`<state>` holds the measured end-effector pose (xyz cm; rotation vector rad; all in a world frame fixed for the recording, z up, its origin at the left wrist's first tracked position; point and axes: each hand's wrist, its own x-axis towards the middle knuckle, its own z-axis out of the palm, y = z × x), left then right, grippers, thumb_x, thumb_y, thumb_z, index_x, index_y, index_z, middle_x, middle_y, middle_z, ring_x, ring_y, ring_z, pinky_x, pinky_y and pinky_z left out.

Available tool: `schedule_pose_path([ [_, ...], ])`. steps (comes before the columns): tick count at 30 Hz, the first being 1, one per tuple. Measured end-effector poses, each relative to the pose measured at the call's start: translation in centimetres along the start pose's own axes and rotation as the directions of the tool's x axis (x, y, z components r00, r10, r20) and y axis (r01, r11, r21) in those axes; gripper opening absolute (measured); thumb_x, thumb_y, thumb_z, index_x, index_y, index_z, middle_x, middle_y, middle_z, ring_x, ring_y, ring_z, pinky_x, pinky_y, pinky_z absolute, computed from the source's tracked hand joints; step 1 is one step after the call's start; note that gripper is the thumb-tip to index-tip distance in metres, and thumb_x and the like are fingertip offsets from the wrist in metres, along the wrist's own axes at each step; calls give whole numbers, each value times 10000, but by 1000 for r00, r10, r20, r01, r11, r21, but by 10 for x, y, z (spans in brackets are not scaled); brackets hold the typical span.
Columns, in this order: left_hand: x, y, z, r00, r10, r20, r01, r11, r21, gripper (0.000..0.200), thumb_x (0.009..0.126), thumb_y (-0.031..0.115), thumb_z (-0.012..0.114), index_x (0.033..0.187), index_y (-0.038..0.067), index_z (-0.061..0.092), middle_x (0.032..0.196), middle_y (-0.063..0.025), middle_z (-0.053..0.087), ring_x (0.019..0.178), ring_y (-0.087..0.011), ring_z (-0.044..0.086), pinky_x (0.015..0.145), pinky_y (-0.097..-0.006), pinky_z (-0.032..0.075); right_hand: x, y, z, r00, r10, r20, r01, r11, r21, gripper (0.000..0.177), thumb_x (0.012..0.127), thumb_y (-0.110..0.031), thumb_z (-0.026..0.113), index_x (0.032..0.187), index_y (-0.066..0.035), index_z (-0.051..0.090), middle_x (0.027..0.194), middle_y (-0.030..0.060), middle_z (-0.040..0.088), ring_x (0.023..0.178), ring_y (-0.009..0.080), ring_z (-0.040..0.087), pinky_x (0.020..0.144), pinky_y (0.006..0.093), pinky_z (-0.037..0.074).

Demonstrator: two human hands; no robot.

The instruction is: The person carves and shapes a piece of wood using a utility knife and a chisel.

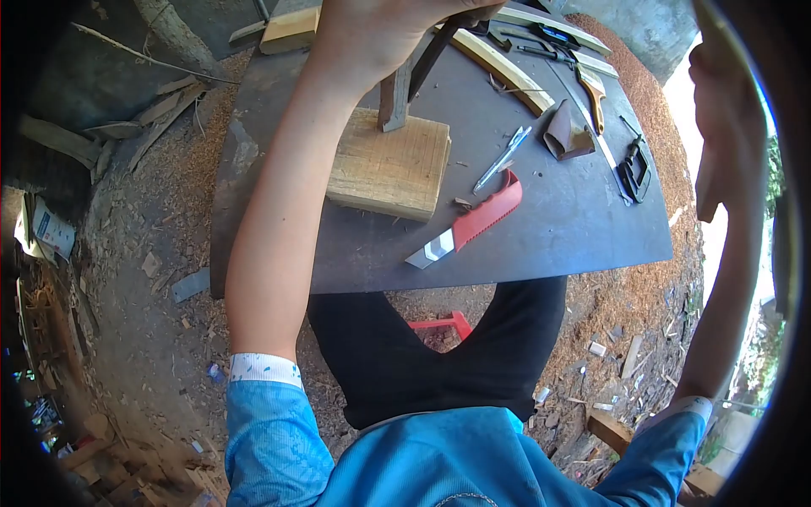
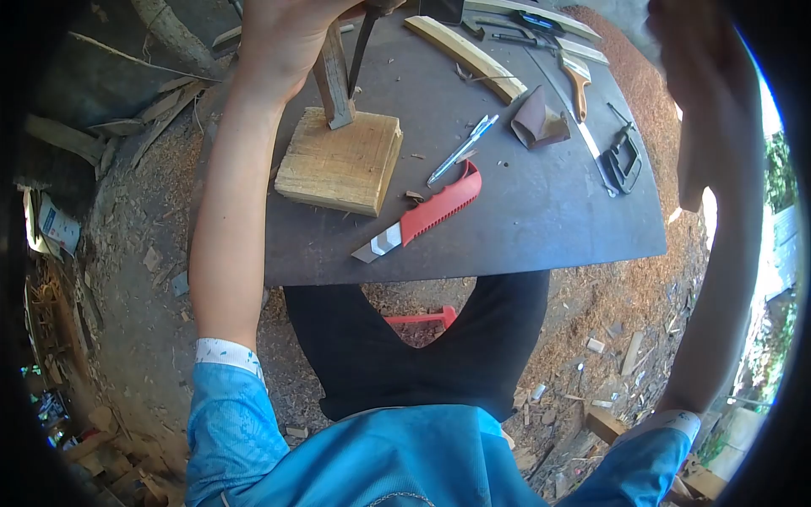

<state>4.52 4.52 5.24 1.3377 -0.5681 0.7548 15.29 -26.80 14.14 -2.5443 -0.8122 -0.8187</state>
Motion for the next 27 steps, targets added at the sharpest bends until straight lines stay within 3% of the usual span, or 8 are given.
schedule_pose_path([
  [4,0,1,2,1000,-16,-16,16,1000,15,423,868,166,868,1026,140,477,908,14,612,846,-143,739,746,-259,643,4,-65,-29,992,122,38,-124,848,515,511,939,-353,691,1325,-55,537,715,45,568,664,158,611,662,321,519],
  [7,1,-10,-7,998,56,6,-56,996,63,422,868,168,868,1030,140,480,904,17,619,843,-142,737,742,-255,640,-28,-38,18,968,-252,-11,246,934,257,483,973,-270,691,1405,-79,593,1032,85,660,922,166,660,792,305,533],
  [10,0,-2,-6,1000,3,22,-3,1000,-27,434,858,186,879,1039,143,487,890,30,607,851,-126,731,723,-241,625,-18,-7,8,957,-131,258,70,970,233,544,977,-161,684,1497,-82,543,1073,83,666,895,126,645,713,267,512],
  [12,-4,10,6,999,-39,-29,39,999,-14,446,848,204,890,1044,146,494,880,39,596,843,-109,721,709,-228,612,3,8,14,989,-120,86,89,951,297,581,991,-284,667,1521,-96,523,1091,77,669,842,124,640,682,257,502],
  [14,-5,10,5,998,-33,-54,36,997,66,458,839,221,900,1049,147,500,876,46,587,829,-93,710,699,-217,600,-5,-44,-6,993,-88,-82,118,834,539,503,985,-408,660,1343,-79,533,839,52,600,676,127,624,598,263,497],
  [16,-2,-4,-10,1000,21,-17,-18,984,178,468,833,234,907,1054,145,504,878,50,582,814,-82,699,695,-208,591,5,-79,-32,995,-87,55,26,728,685,391,985,-397,635,1144,-51,548,584,29,512,518,122,587,487,270,469],
  [20,-4,5,3,997,-10,-79,22,988,150,467,834,224,907,1054,139,504,886,49,586,803,-80,692,700,-202,589,10,-41,-8,902,-376,212,216,819,532,554,1035,-482,554,1379,-49,525,932,91,649,739,135,646,648,286,528],
  [27,-6,14,8,994,-73,-85,79,995,63,466,840,193,899,1070,138,498,944,21,631,839,-100,713,713,-207,597,24,-63,-20,991,-126,38,88,847,525,574,1043,-483,542,1415,-49,497,897,72,626,692,121,606,606,276,502],
])
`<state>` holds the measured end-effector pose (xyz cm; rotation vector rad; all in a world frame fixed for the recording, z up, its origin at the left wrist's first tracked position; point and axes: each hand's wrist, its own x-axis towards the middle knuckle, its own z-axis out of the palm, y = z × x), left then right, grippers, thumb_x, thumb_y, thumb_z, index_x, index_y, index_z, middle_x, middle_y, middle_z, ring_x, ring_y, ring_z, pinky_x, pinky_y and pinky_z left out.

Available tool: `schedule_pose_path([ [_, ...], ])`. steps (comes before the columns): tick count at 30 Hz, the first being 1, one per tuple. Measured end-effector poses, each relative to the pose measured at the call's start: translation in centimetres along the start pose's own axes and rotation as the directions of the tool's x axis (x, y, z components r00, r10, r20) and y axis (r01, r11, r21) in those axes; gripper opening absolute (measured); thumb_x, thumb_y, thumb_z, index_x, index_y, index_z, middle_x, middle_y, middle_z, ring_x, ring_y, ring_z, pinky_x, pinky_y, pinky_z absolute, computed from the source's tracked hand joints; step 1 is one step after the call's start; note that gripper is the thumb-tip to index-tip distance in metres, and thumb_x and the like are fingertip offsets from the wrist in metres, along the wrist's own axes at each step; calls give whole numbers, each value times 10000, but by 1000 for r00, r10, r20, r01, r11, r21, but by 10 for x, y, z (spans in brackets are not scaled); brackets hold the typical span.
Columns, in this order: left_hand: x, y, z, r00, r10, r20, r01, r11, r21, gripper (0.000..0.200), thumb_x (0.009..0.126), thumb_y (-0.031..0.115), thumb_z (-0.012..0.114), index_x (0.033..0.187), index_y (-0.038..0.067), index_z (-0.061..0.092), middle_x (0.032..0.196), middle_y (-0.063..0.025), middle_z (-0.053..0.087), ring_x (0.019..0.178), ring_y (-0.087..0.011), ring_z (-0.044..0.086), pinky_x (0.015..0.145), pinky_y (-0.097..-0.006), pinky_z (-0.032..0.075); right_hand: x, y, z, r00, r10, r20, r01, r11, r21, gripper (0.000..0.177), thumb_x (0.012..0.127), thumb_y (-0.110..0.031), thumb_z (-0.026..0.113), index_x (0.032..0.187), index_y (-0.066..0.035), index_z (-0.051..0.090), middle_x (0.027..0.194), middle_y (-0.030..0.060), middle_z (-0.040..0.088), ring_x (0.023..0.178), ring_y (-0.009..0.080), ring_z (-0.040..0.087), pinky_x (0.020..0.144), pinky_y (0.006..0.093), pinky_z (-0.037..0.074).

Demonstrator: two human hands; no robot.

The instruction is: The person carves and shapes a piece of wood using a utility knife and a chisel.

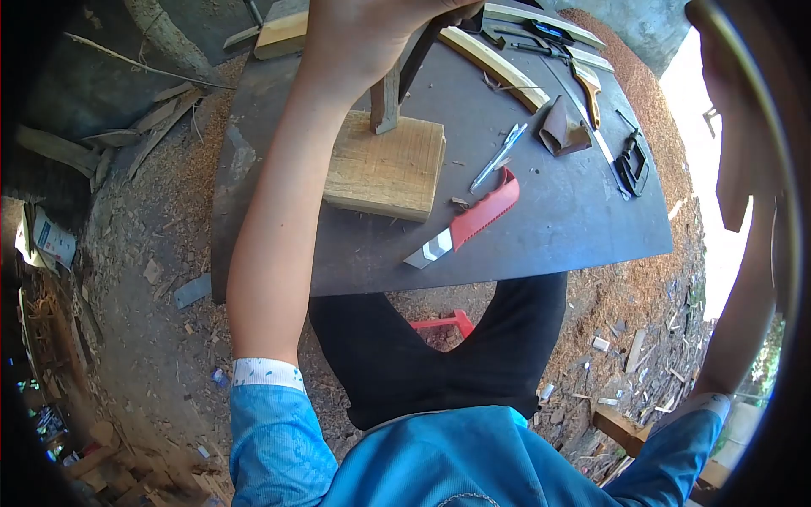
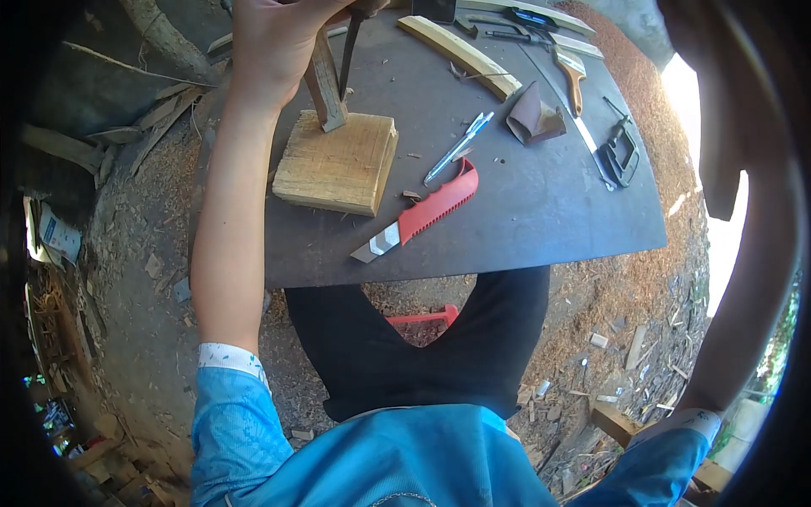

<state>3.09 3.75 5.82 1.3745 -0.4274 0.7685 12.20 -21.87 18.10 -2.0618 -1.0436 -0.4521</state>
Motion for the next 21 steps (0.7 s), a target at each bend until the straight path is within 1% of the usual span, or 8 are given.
schedule_pose_path([
  [3,-1,4,2,999,-28,-46,28,1000,2,457,851,168,888,1082,138,495,949,24,623,846,-106,715,714,-215,603,-6,-8,-1,1000,-7,13,7,1000,7,583,1046,-483,537,1431,-48,486,883,63,616,672,115,589,587,271,491],
  [7,3,-11,-4,997,64,-50,-59,993,102,452,857,152,880,1092,138,494,951,33,587,835,-102,707,710,-223,610,-37,-22,18,968,-28,248,83,973,-217,595,1051,-483,531,1452,-48,470,863,52,603,646,107,566,563,265,475],
  [10,2,-12,1,994,98,-48,-97,995,38,459,852,149,883,1094,128,494,946,49,543,843,-92,695,708,-218,605,-18,-24,5,994,31,105,-14,988,-153,604,1054,-484,525,1467,-47,458,848,44,593,626,101,549,545,261,464],
  [13,1,-15,-6,997,79,-4,-79,997,2,463,846,149,889,1094,118,499,939,58,522,862,-83,685,715,-207,597,1,-28,-7,1000,6,-25,-7,1000,-10,614,1058,-484,520,1483,-47,446,834,35,584,606,94,532,526,256,453],
  [16,2,-18,-8,996,85,-3,-85,996,-6,463,846,147,889,1097,117,501,921,65,503,861,-73,671,715,-201,591,-14,-35,7,996,22,81,-16,997,-76,624,1061,-484,515,1498,-46,434,819,27,574,586,88,515,508,251,441],
  [18,5,-24,-13,982,191,-4,-187,966,179,459,849,146,887,1095,122,501,918,63,503,838,-65,660,711,-200,590,-30,-40,19,970,-9,241,60,977,-206,630,1064,-485,512,1508,-46,426,809,21,567,572,84,503,496,248,434],
  [20,7,-22,-9,980,199,-1,-195,961,196,457,850,143,885,1097,125,500,917,63,502,822,-61,652,707,-199,588,-33,-41,23,968,-8,250,67,971,-229,637,1066,-485,509,1519,-46,418,799,16,561,559,80,492,484,245,426],
  [21,4,-20,-6,988,153,-7,-151,981,121,458,851,141,885,1098,126,500,916,63,500,818,-61,650,704,-199,587,-29,-41,20,979,13,206,32,976,-215,640,1067,-485,507,1524,-46,414,794,13,558,553,78,486,478,244,422],
])
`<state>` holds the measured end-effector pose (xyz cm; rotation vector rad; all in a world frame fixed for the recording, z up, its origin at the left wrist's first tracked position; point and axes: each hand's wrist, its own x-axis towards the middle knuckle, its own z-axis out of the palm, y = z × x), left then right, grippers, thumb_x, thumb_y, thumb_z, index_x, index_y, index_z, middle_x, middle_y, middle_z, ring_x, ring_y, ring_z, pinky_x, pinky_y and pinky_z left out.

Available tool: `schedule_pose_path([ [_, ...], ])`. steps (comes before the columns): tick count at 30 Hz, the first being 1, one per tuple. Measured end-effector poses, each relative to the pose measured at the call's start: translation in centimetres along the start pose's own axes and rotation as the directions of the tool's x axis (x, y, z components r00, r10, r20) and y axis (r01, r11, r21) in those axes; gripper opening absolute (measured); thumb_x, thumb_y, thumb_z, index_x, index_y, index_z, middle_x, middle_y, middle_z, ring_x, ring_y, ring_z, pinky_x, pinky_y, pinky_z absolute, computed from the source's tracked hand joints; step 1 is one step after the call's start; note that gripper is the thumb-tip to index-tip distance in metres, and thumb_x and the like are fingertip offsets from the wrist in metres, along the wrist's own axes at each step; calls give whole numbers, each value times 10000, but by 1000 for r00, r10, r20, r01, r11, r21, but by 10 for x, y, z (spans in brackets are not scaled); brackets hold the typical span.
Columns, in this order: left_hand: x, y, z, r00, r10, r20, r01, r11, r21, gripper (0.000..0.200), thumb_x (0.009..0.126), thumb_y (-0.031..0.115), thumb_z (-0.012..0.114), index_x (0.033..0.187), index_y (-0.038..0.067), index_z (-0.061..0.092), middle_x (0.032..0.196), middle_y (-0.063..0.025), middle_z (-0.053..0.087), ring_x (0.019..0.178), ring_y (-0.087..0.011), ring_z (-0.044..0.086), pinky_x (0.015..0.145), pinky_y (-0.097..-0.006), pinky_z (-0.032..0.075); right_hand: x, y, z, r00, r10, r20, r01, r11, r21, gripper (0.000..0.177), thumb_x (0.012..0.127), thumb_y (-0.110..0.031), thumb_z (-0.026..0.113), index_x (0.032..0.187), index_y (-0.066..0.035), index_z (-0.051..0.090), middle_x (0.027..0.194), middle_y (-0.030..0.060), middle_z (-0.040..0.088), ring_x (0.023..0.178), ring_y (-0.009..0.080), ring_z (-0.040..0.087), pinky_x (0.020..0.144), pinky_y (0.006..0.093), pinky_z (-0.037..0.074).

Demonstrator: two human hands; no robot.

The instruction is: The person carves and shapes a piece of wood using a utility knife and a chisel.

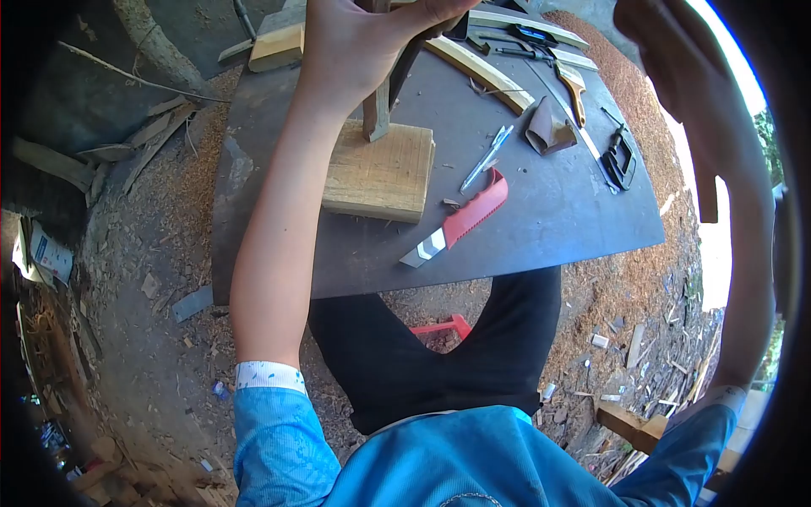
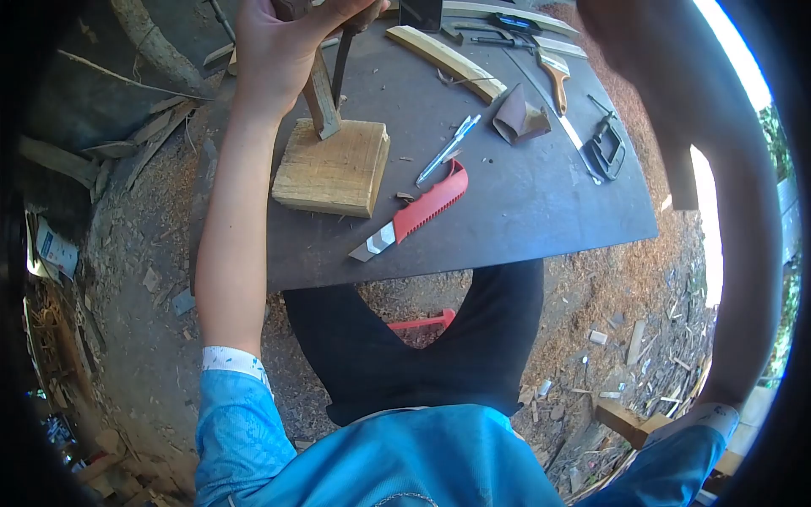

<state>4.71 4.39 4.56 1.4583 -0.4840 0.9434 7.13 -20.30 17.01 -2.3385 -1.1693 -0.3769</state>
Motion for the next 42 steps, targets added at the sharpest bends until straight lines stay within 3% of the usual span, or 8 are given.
schedule_pose_path([
  [5,-4,17,2,995,-96,0,95,988,-122,461,852,134,883,1107,124,499,919,62,502,829,-66,655,704,-199,581,27,6,-22,974,52,-222,-4,977,213,657,1073,-486,499,1550,-45,395,770,-1,541,519,68,458,447,236,404],
  [10,-1,27,12,980,-159,-121,163,986,22,457,857,139,880,1090,115,488,912,58,506,804,-84,664,693,-207,584,6,-11,2,1000,7,25,-8,1000,22,674,1079,-486,490,1576,-45,375,745,-15,525,486,58,429,417,229,385],
  [13,-1,-1,-6,999,48,11,-49,991,127,481,856,159,885,1110,99,482,911,53,507,822,-96,668,707,-216,584,10,-18,-1,998,57,2,-57,996,61,685,1082,-486,485,1591,-44,363,730,-23,515,466,52,412,398,224,373],
  [18,-4,7,-6,995,-94,35,99,975,-198,540,848,194,896,1163,84,472,960,26,541,954,-113,678,778,-227,582,29,0,-4,966,14,-258,47,973,227,697,1082,-490,489,1607,-56,345,729,-24,510,464,50,409,392,225,372],
  [22,-1,-3,-7,1000,25,6,-25,999,-20,536,851,190,892,1161,90,467,1026,-8,553,996,-128,688,772,-228,588,14,-15,9,998,50,25,-49,999,-12,631,1078,-451,499,1590,-97,398,702,-28,503,456,41,410,367,239,334],
  [29,-8,19,-1,995,-98,-21,94,988,-121,554,849,192,895,1185,82,469,1040,-10,524,915,-121,666,785,-243,585,37,-4,-16,972,58,-226,-3,972,237,627,1079,-443,499,1591,-97,395,693,-31,504,452,42,411,367,236,337],
  [35,-5,6,-1,999,-9,-41,9,1000,13,565,843,207,901,1188,86,469,1057,-5,509,978,-93,633,777,-215,570,0,-16,15,997,-41,67,41,999,9,627,1081,-441,498,1593,-96,391,691,-34,504,450,44,407,369,234,341],
  [42,-6,4,-5,999,-35,-11,34,997,-76,551,847,217,897,1176,92,473,1039,7,515,899,-80,643,739,-201,576,37,7,-18,963,64,-262,14,958,286,626,1084,-438,496,1596,-95,386,688,-36,505,448,45,403,372,233,345],
])
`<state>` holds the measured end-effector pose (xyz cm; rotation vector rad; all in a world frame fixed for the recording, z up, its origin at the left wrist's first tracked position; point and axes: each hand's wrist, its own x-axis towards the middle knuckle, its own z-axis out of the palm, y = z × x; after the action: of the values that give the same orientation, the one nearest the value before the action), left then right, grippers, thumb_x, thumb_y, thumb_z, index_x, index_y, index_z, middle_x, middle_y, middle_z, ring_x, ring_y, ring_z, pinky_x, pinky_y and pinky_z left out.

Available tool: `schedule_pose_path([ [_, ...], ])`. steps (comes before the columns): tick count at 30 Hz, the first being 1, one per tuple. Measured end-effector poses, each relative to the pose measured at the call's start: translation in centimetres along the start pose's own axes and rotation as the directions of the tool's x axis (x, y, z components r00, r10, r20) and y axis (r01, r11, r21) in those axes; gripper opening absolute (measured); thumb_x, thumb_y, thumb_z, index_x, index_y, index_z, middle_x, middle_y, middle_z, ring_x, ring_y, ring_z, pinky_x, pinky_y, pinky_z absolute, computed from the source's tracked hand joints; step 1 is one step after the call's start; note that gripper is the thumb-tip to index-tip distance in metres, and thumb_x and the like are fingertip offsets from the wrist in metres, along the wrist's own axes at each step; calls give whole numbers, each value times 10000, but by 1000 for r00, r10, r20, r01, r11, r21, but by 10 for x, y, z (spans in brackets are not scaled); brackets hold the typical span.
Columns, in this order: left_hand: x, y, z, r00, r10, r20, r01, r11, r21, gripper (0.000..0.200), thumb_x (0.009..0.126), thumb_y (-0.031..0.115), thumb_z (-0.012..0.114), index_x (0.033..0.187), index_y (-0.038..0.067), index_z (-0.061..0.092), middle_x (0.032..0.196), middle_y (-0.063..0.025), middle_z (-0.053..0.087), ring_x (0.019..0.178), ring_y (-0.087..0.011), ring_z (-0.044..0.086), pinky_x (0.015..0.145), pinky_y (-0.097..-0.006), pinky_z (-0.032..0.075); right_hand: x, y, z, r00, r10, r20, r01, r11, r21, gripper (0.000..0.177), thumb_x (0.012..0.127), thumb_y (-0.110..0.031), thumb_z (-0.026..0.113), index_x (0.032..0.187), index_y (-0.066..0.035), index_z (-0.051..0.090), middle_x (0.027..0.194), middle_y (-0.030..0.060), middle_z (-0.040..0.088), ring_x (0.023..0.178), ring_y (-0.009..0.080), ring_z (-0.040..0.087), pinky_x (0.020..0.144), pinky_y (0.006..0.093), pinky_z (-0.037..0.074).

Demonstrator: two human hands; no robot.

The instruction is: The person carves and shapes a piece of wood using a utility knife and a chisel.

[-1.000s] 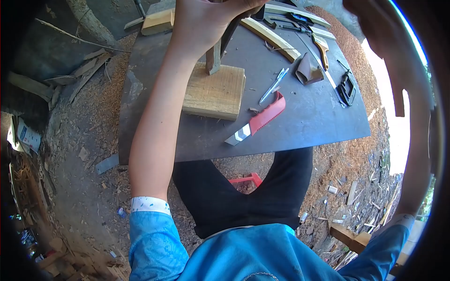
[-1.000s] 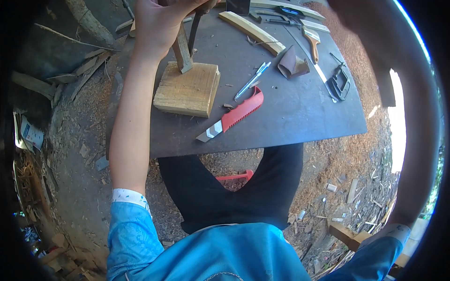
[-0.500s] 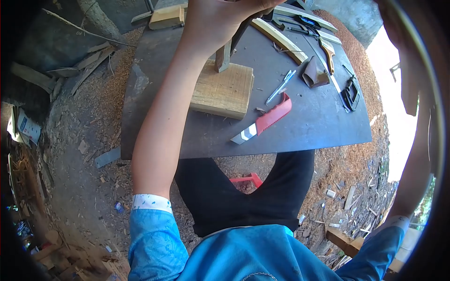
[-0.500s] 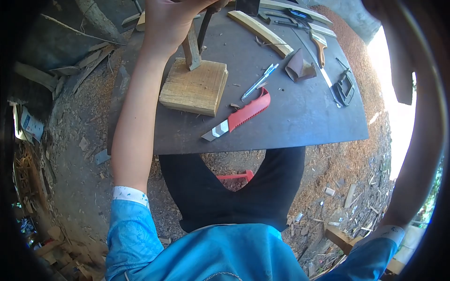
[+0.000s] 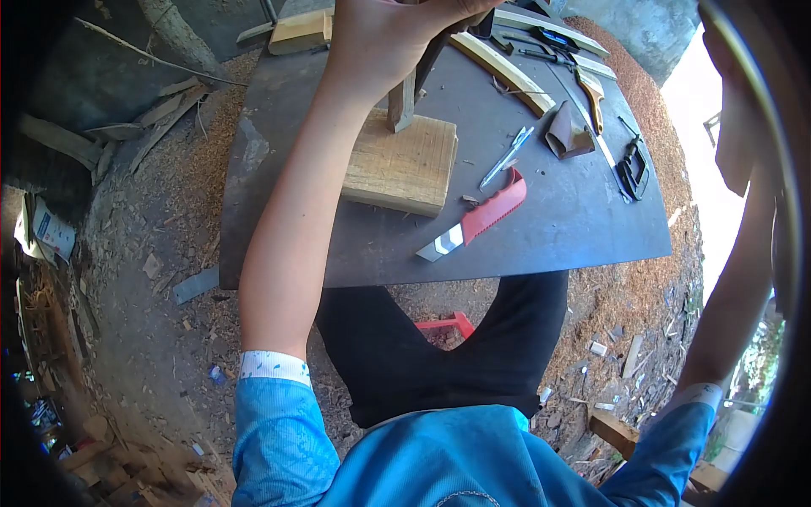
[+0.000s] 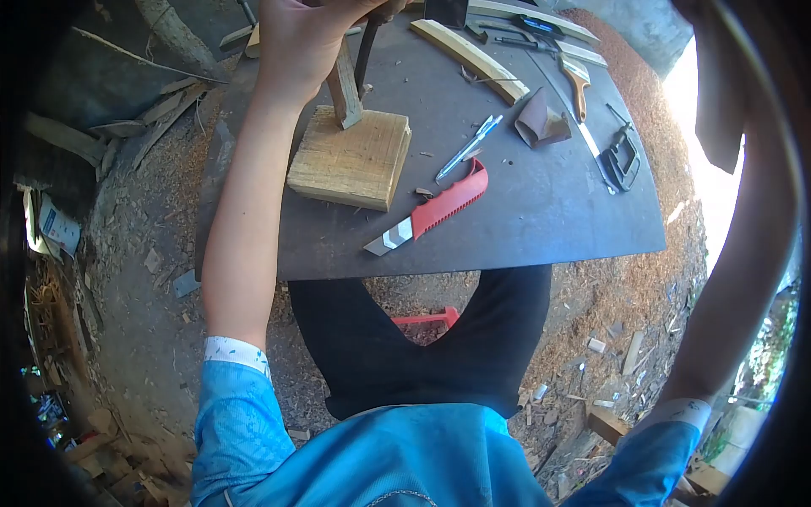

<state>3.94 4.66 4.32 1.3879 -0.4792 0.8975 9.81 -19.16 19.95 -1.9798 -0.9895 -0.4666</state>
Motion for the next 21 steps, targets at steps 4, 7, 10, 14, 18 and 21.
schedule_pose_path([
  [4,2,-9,-7,1000,18,-5,-18,999,-29,543,855,193,887,1183,95,465,1010,8,528,864,-95,677,720,-212,600,-21,-6,19,993,23,116,-16,998,-60,626,1085,-436,495,1597,-95,383,686,-38,505,446,46,401,374,232,347],
  [7,-2,20,10,991,-118,-57,114,991,-64,544,856,172,883,1189,97,459,1030,-9,558,888,-115,698,739,-222,614,-40,-8,28,961,8,277,54,975,-215,625,1086,-435,495,1598,-94,381,685,-39,505,445,47,399,375,231,349],
  [10,-2,12,7,996,-71,-53,68,997,-45,549,860,148,876,1200,94,448,1038,-30,596,882,-131,713,753,-228,624,-24,-2,18,994,55,96,-44,993,-114,625,1087,-434,494,1599,-94,379,684,-40,505,444,48,398,376,230,351],
  [14,-1,10,3,996,-90,-30,87,992,-91,553,865,135,869,1208,98,437,1072,-64,641,887,-140,727,749,-229,625,0,4,8,989,106,-102,-91,986,142,625,1089,-432,493,1601,-93,376,683,-42,505,443,49,395,378,230,353],
  [18,-1,12,1,992,-110,-66,105,991,-79,549,866,132,868,1206,102,438,1084,-79,657,892,-146,730,738,-240,627,-41,-8,35,950,105,293,-86,993,-76,625,1096,-430,492,1595,-72,379,686,-45,505,445,51,402,383,231,364],
  [21,-1,3,-3,996,-89,-28,85,988,-129,548,862,136,872,1201,99,443,1079,-84,660,881,-148,728,732,-245,627,-41,-21,29,967,152,203,-140,988,-70,610,1101,-428,489,1592,-81,391,742,-28,532,460,55,416,398,229,378],
])
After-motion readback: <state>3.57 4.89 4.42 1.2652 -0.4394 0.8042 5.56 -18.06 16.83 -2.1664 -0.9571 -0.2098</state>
